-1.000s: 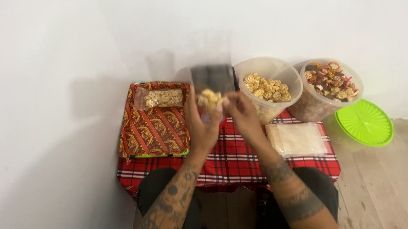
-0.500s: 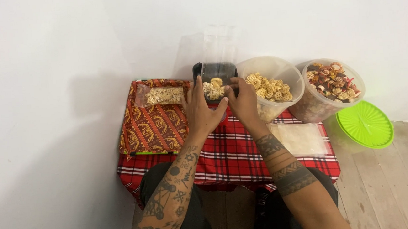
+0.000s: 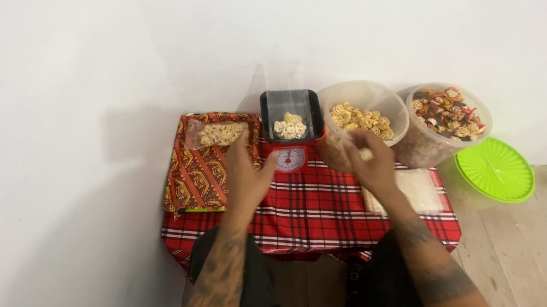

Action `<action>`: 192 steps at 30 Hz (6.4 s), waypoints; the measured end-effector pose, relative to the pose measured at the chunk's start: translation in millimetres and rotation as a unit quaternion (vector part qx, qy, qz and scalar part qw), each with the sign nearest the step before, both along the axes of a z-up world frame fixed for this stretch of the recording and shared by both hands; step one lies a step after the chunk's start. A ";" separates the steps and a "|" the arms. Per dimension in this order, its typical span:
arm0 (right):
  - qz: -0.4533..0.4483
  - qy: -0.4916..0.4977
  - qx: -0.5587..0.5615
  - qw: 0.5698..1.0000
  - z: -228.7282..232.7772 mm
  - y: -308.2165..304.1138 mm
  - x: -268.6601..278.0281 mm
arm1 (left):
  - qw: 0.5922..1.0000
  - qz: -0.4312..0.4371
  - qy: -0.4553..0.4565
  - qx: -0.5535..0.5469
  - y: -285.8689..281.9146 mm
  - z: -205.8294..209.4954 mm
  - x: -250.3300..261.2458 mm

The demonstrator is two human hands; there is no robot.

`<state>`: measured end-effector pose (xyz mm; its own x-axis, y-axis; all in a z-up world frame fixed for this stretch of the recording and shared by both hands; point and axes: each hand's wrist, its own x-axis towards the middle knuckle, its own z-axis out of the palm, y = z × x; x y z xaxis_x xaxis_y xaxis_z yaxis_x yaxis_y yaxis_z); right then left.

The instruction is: Packing small snack items like puffed rice or popcorn into small plastic bags using hands and a spoon, then weighing them on a scale.

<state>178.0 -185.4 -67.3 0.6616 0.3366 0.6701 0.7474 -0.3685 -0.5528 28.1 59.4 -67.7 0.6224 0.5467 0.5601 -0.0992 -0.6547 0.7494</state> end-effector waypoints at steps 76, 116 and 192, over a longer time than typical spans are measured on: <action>-0.110 0.260 -0.438 0.854 -0.3 -113.5 -126.7 | 0.966 0.013 0.239 0.103 -65.9 9.9 -161.4; -0.319 0.378 -0.458 0.738 -43.4 -207.3 -73.7 | 0.811 0.306 0.465 0.180 1.9 -41.8 -173.4; -0.035 0.278 -0.031 0.959 74.1 -80.5 9.1 | 0.974 -0.183 -0.095 -0.100 -42.9 -11.4 20.8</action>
